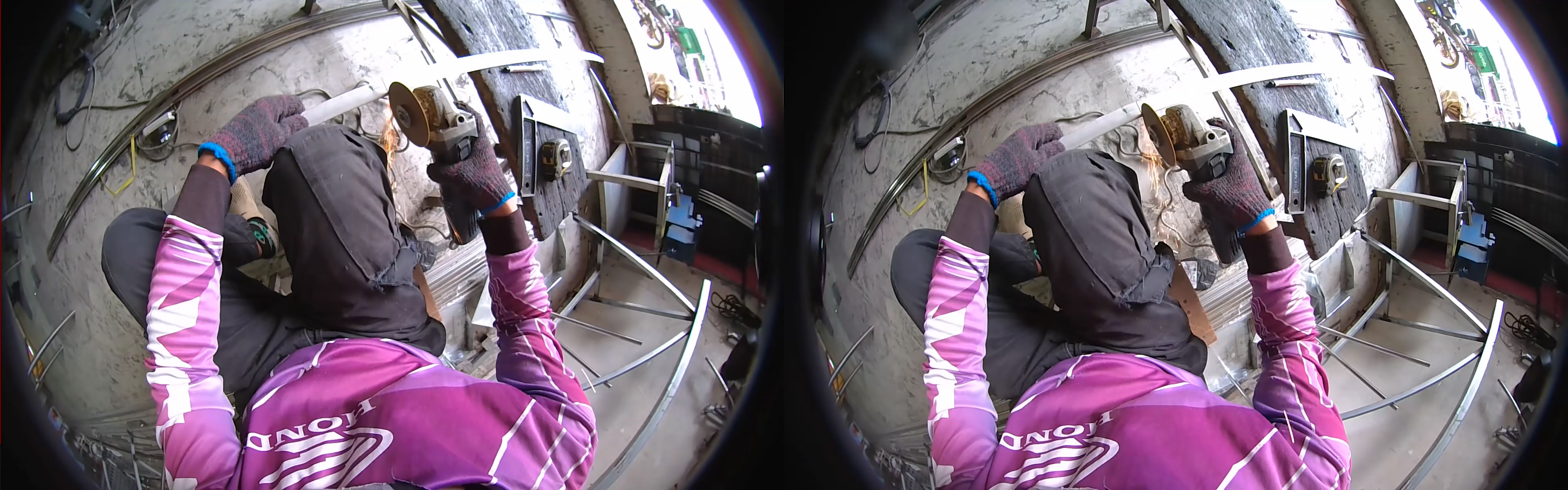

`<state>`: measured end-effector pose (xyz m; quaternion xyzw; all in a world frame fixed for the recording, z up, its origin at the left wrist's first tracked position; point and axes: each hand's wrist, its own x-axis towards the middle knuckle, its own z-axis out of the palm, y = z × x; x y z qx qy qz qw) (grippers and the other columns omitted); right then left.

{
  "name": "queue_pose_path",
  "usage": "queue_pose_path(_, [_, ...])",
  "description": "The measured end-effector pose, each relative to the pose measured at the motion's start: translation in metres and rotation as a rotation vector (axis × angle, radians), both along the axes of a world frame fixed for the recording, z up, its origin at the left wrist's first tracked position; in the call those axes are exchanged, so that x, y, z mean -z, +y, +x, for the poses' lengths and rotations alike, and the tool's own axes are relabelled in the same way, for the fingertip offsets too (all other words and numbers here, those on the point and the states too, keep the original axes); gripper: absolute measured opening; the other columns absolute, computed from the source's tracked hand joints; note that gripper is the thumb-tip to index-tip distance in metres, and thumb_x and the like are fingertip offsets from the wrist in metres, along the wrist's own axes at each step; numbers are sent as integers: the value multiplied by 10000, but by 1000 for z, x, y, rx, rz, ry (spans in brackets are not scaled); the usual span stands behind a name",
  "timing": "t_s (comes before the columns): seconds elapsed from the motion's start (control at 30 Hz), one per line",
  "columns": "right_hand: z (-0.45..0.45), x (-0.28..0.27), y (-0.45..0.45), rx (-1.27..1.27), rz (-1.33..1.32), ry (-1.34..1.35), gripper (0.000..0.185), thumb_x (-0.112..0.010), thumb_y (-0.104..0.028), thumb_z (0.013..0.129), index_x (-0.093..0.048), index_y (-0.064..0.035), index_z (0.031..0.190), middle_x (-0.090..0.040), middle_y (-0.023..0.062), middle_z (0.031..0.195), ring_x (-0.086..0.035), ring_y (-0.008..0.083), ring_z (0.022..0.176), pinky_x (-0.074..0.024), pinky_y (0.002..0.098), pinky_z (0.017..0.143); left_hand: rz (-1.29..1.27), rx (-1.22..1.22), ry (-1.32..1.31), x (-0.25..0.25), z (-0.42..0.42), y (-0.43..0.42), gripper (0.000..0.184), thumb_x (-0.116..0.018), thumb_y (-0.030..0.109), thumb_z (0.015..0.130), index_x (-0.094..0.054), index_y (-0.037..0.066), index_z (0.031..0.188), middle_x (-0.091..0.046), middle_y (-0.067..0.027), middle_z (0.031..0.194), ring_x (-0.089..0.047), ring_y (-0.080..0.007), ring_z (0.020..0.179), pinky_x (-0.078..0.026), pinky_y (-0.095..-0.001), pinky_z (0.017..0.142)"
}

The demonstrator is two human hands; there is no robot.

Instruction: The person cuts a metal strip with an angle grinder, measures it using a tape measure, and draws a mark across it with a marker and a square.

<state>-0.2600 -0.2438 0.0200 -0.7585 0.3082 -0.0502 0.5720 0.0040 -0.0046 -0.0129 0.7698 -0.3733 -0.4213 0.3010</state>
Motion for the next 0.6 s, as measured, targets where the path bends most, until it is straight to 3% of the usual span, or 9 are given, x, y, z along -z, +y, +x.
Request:
queue_pose_path(0.2, [-1,3,-1,-32,-11,15,1049,-818,9,624,-294,-92,1526,-570,107,1245,-582,215,1069,-530,352,909,-62,-69,-29,11,-2,3,429,-654,267,998,-637,-69,1265,-720,-209,1169,-680,-249,1081,-504,-361,972])
queue_pose_path(0.27, [1,0,0,-4,13,11,1031,-836,1,601,-338,-70,1501,-581,111,1256,-591,213,1110,-512,345,972,-39,-59,-11,9,-1,3,439,-657,269,998,-632,-67,1278,-715,-211,1186,-678,-253,1094,-504,-361,975])
queue_pose_path(0.5, [6,0,0,-25,-55,-2,1035,-833,8,635,-312,-84,1524,-581,120,1275,-586,223,1115,-527,360,949,-36,-81,-49,12,-3,4,454,-661,279,998,-626,-62,1297,-702,-225,1221,-678,-283,1118,-505,-369,987])
queue_pose_path(0.6, [9,-2,-2,-6,-47,-31,1023,-845,15,583,-359,-64,1480,-586,113,1246,-601,222,1117,-525,352,966,-43,-61,-63,13,-2,4,457,-659,285,1000,-626,-63,1295,-700,-229,1222,-677,-296,1125,-504,-374,991])
